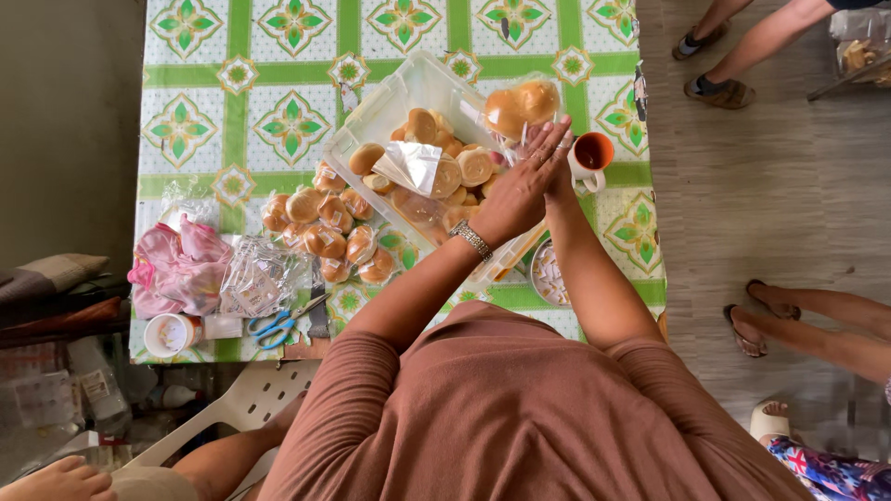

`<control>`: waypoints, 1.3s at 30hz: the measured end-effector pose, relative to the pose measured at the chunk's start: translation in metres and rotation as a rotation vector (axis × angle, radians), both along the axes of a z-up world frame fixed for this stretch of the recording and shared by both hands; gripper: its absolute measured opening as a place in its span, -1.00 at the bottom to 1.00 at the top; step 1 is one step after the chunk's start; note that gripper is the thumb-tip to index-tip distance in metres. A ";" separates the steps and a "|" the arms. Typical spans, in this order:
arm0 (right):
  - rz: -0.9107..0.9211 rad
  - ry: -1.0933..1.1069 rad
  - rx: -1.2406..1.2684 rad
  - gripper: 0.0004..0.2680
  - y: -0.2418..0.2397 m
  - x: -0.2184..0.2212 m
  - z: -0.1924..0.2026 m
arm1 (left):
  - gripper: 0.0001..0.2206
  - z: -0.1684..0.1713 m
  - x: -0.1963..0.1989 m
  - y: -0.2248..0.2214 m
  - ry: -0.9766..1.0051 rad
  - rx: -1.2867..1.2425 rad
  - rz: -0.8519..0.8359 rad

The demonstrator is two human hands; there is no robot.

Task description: The person picks up individual bread rolls from a clear container and places them into small plastic bags. The person then twists and ties each bag closed by hand and places the finished items on the table.

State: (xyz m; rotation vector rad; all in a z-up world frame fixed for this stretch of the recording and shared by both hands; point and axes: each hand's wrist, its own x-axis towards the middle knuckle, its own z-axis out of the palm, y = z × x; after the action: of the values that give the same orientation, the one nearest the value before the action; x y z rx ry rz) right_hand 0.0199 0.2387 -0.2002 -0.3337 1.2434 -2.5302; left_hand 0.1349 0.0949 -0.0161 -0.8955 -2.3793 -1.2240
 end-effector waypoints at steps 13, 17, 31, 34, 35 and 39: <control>-0.011 -0.013 0.090 -0.48 -0.002 0.031 0.043 | -0.28 -0.022 -0.005 0.006 -0.108 -0.011 -0.049; -0.163 -0.135 0.489 -0.56 0.002 0.055 0.087 | -0.40 -0.032 -0.029 -0.029 -0.374 0.293 0.220; -0.368 0.162 1.692 -0.75 0.086 0.197 -0.069 | -0.39 -0.044 -0.042 -0.099 -0.595 0.268 0.270; -0.335 0.181 1.825 -0.71 0.084 0.207 -0.076 | -0.38 -0.041 -0.040 -0.099 -0.572 0.337 0.232; -0.316 0.173 1.849 -0.72 0.085 0.205 -0.075 | -0.38 -0.038 -0.039 -0.099 -0.638 0.324 0.253; -0.319 0.228 1.857 -0.91 0.095 0.194 -0.068 | -0.39 -0.027 -0.031 -0.100 -0.727 0.351 0.258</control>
State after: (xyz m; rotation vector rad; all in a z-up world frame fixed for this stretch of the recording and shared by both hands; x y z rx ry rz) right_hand 0.2142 0.3335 -0.2678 0.0779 3.0555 -0.5533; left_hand 0.1035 -0.0050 -0.0434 -0.0107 -2.5218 -2.0097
